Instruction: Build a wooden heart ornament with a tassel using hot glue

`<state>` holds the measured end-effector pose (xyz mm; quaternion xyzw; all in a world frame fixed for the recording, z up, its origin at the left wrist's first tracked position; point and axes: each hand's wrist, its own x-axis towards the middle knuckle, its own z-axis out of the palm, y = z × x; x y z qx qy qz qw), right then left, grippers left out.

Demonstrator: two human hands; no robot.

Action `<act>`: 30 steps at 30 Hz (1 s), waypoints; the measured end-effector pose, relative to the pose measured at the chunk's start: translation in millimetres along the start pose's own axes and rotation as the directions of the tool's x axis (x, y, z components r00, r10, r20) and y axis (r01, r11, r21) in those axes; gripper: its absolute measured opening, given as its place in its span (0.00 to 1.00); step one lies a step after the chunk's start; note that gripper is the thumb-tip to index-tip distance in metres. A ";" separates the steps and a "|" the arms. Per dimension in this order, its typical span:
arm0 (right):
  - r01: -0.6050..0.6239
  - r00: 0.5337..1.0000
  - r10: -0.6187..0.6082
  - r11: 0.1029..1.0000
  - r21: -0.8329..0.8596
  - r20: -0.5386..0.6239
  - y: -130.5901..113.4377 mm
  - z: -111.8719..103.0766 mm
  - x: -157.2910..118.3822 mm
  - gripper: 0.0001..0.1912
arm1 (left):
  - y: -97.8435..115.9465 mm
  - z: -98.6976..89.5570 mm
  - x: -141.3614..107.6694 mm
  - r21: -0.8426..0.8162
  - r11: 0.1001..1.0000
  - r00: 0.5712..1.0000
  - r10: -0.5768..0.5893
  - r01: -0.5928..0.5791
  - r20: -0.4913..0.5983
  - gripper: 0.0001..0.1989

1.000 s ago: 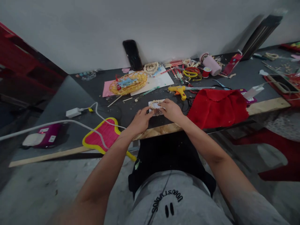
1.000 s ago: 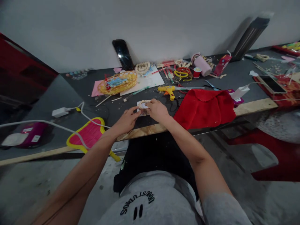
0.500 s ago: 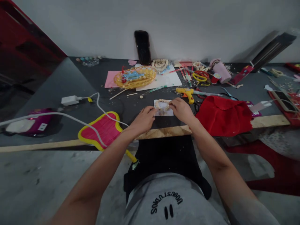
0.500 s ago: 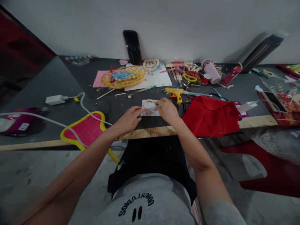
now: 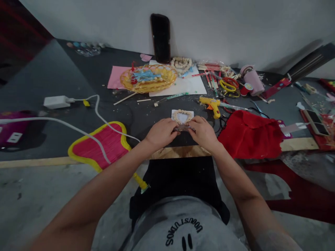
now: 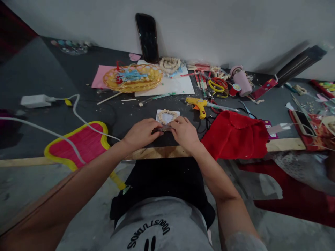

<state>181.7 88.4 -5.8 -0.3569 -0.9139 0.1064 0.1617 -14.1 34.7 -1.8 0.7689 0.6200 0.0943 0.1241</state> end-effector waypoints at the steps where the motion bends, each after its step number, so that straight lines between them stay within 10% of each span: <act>1: 0.006 1.000 -0.006 1.000 -0.017 0.016 -1.8 2.2 0.6 0.10 | 1.2 -0.3 1.4 0.000 1.000 1.000 -0.006 0.006 0.003 0.09; 30: -0.046 0.999 0.046 0.999 0.022 -0.002 -0.3 15.0 8.6 0.09 | 1.5 14.7 5.1 0.035 0.996 0.986 -0.075 0.081 -0.147 0.13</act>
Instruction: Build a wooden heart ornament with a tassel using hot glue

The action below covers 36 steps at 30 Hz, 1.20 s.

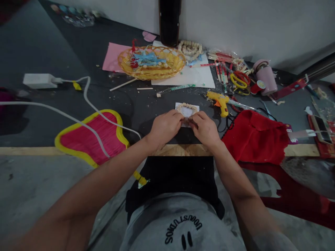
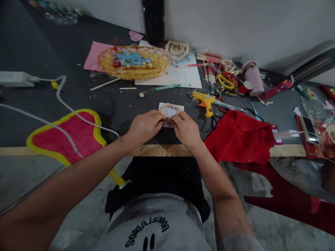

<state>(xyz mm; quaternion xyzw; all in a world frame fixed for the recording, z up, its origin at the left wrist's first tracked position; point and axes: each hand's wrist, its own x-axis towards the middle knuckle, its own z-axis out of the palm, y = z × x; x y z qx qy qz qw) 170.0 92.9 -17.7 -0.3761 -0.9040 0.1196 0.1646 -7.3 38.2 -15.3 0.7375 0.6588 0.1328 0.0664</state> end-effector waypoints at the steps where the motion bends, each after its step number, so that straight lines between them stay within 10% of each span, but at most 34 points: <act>1: -0.001 1.000 0.001 1.000 0.002 0.001 0.1 0.0 -0.2 0.09 | 0.1 -0.3 -0.2 0.000 1.000 1.000 -0.004 0.004 0.003 0.13; 23: -0.026 0.996 0.033 0.996 0.087 -0.083 2.9 -6.6 -13.1 0.12 | -5.9 -6.6 1.1 -0.080 0.997 0.999 0.012 -0.009 0.037 0.11; 31: -0.054 0.998 0.054 0.998 -0.045 -0.010 -10.7 2.9 -39.0 0.16 | -9.4 -0.6 -20.7 0.025 0.942 0.940 0.336 -0.335 -0.057 0.17; 36: -0.088 0.995 0.093 0.989 -0.119 0.040 -15.0 7.7 -38.9 0.21 | -2.2 -1.7 -32.1 0.119 0.938 0.944 0.329 -0.326 -0.013 0.19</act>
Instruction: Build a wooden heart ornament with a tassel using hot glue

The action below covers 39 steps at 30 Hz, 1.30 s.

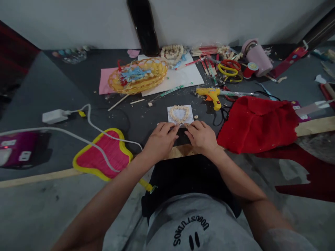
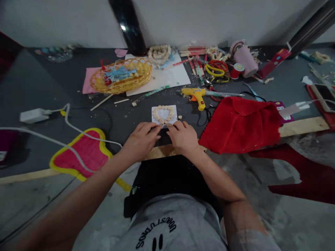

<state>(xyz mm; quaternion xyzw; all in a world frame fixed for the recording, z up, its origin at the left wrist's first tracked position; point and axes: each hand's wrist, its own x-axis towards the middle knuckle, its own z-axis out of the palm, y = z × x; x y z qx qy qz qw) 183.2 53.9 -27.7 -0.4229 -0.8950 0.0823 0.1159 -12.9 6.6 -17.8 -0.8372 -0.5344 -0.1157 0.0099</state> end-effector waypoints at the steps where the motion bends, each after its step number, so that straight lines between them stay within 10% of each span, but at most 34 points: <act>1: -0.007 1.000 0.008 1.000 -0.013 0.010 -0.8 -0.2 -0.2 0.21 | 1.2 -0.2 0.0 0.007 1.000 1.000 -0.014 0.013 0.026 0.20; 39: -0.081 0.996 0.081 0.997 0.001 0.038 -8.5 -3.6 3.9 0.21 | -0.7 -9.5 5.7 0.001 0.999 0.974 -0.048 0.049 0.220 0.25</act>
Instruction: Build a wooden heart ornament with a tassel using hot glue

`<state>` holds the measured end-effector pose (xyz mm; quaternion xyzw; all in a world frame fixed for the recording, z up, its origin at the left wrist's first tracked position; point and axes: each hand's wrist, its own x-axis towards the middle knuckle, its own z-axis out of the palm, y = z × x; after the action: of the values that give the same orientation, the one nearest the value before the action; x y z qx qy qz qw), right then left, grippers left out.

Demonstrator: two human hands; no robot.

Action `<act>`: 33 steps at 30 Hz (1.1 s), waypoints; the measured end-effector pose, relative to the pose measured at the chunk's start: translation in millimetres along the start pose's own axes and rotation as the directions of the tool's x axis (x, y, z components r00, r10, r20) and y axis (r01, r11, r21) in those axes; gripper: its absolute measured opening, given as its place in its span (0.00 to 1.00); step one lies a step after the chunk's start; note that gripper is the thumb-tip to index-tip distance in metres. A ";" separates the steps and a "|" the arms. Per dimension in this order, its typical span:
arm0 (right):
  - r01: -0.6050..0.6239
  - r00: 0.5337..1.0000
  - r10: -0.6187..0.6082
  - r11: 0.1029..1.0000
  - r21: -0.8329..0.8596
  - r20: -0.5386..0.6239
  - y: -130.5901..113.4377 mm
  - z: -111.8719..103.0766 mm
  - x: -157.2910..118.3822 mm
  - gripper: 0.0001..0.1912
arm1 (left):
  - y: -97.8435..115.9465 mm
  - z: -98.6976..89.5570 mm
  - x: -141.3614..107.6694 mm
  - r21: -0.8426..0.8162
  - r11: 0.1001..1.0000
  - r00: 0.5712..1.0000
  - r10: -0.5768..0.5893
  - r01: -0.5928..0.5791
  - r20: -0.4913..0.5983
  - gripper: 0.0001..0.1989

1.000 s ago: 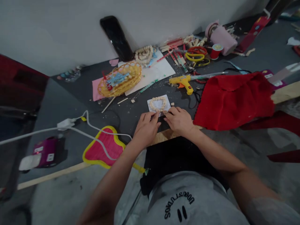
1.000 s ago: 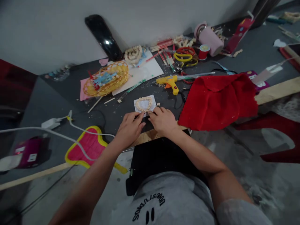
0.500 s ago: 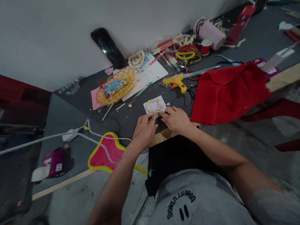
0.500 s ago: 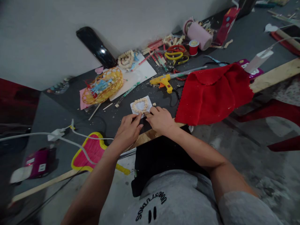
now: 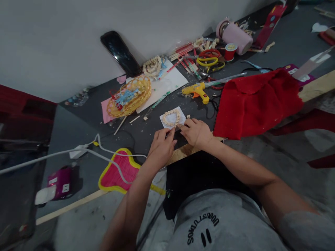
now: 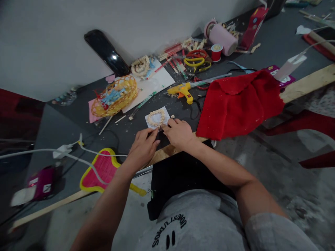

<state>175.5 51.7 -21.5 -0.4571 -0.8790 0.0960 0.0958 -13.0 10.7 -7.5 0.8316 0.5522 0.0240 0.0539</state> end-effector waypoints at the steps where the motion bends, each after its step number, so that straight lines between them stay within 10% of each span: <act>1: -0.001 1.000 0.001 1.000 -0.003 0.003 0.0 -0.1 0.3 0.21 | 0.3 0.0 -0.2 -0.003 1.000 1.000 -0.001 0.001 -0.005 0.25; 33: 0.001 0.999 -0.001 1.000 -0.012 0.045 -0.5 -5.2 1.1 0.22 | -0.2 5.1 -0.5 0.023 1.000 0.999 0.014 -0.013 -0.046 0.25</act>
<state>175.8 52.7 -16.3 -0.4551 -0.8817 0.1007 0.0733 -12.9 10.0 -12.5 0.8352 0.5478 0.0372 0.0316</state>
